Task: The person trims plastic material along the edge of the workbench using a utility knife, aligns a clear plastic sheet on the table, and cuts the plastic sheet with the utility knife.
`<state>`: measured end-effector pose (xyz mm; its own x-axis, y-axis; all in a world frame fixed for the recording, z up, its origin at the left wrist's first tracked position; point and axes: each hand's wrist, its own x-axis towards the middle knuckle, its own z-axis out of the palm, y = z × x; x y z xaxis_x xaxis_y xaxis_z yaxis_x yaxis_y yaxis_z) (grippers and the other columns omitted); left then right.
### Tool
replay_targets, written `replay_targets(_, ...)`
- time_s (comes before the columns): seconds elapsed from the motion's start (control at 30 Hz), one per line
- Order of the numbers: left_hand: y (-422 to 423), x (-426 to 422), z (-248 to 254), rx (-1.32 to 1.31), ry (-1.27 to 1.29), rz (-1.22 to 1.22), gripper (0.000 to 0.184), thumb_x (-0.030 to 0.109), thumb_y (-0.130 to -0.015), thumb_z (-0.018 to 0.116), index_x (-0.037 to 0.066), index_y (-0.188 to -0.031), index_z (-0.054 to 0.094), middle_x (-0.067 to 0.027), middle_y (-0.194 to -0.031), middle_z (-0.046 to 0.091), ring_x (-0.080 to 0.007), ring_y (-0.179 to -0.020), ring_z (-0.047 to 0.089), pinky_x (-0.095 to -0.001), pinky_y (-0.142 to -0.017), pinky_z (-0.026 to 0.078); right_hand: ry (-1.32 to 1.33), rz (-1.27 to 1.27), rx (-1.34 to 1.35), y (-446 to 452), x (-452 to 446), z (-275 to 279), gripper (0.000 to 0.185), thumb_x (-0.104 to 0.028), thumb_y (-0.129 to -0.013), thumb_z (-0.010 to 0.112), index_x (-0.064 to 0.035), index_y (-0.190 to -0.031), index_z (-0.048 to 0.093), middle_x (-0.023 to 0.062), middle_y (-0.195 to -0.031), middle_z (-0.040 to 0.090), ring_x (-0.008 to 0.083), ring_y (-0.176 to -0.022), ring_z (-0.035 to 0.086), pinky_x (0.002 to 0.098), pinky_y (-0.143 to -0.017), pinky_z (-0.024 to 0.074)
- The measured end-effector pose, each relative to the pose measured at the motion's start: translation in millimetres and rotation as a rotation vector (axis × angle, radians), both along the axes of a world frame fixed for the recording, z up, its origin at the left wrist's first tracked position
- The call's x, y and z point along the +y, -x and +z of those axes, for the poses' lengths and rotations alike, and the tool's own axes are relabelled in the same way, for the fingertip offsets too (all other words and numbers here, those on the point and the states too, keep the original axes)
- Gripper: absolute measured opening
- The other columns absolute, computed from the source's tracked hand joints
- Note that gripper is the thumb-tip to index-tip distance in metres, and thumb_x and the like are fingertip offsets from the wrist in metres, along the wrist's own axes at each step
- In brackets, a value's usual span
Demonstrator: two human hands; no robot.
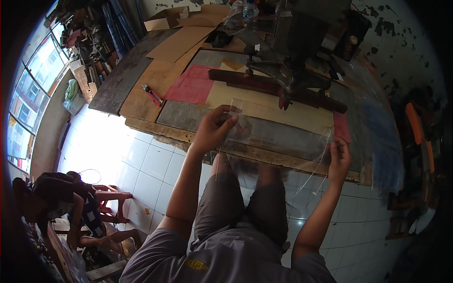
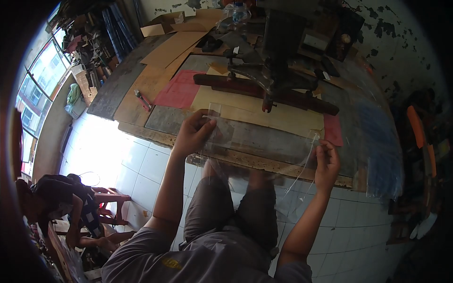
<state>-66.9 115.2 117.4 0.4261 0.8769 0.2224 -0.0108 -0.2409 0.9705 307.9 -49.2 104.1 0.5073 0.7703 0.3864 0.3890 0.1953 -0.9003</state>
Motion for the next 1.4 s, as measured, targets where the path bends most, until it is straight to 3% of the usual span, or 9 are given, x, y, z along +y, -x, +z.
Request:
replay_targets(0.37,0.4,-5.4,8.3,0.015,-0.001,-0.01,0.034,0.017,-0.107,0.066,-0.001,-0.135,0.062,-0.0069,-0.097,0.08,-0.0064,-0.094,0.069,-0.0249,-0.082,0.053,-0.015,-0.005,-0.02,-4.5,1.2,-5.1,0.021,-0.014,-0.108,0.064,0.0,-0.124,0.067,-0.0015,-0.102,0.066,0.0049,-0.092,0.059,0.0222,-0.084,0.0457)
replay_targets(0.47,1.1,-0.6,-1.2,0.02,0.022,0.013,0.03,0.02,-0.106,0.068,-0.002,-0.126,0.068,-0.0054,-0.093,0.08,-0.005,-0.086,0.067,-0.0242,-0.078,0.052,-0.014,-0.015,-0.014,-2.0,1.1,-3.4,0.021,-0.015,-0.108,0.064,-0.0006,-0.124,0.067,-0.0021,-0.101,0.066,0.0047,-0.091,0.058,0.0218,-0.084,0.0453)
replay_targets(0.57,0.3,0.4,-4.5,0.006,0.03,0.022,0.026,0.022,-0.107,0.068,-0.003,-0.115,0.071,0.003,-0.084,0.071,-0.0003,-0.067,0.051,-0.0209,-0.06,0.041,-0.001,-0.017,-0.012,-0.5,0.6,-2.0,0.022,-0.016,-0.108,0.064,-0.001,-0.123,0.067,-0.0023,-0.1,0.066,0.0046,-0.091,0.059,0.0216,-0.084,0.0453)
replay_targets(0.67,2.4,-1.8,1.5,0.07,0.043,0.048,0.03,0.026,-0.106,0.07,-0.003,-0.112,0.074,-0.0026,-0.086,0.078,-0.0022,-0.071,0.054,-0.0251,-0.066,0.047,0.01,-0.01,-0.024,-2.6,0.4,-3.6,0.022,-0.016,-0.108,0.064,-0.001,-0.124,0.067,-0.0019,-0.1,0.066,0.0048,-0.091,0.059,0.0221,-0.084,0.0457)
replay_targets(0.97,0.2,-4.1,3.9,0.056,-0.01,0.076,0.032,0.028,-0.108,0.066,-0.002,-0.113,0.075,-0.0006,-0.082,0.075,-0.002,-0.072,0.055,-0.0246,-0.067,0.048,0.008,0.004,-0.011,-0.7,-0.1,-1.5,0.024,-0.017,-0.108,0.065,-0.0001,-0.125,0.067,-0.0004,-0.1,0.067,0.0065,-0.091,0.06,0.0237,-0.086,0.0467)
replay_targets(1.2,0.0,-0.6,-2.0,0.018,0.01,0.035,0.026,0.021,-0.108,0.064,-0.002,-0.121,0.07,-0.0016,-0.087,0.077,-0.0008,-0.07,0.053,-0.0218,-0.065,0.044,-0.072,0.012,-0.012,4.6,1.4,-0.6,0.035,-0.016,-0.106,0.068,-0.0026,-0.137,0.064,0.0009,-0.104,0.067,0.0075,-0.092,0.061,0.0258,-0.084,0.0498)
replay_targets(1.4,-1.5,-4.8,5.1,-0.032,0.085,0.003,0.024,0.015,-0.108,0.064,-0.001,-0.127,0.066,-0.0016,-0.089,0.076,-0.0006,-0.067,0.051,-0.0201,-0.063,0.043,-0.173,0.208,-0.051,5.1,-1.1,-1.6,0.047,-0.02,-0.102,0.073,-0.0039,-0.145,0.06,0.0044,-0.111,0.07,0.0103,-0.093,0.062,0.0285,-0.088,0.051)
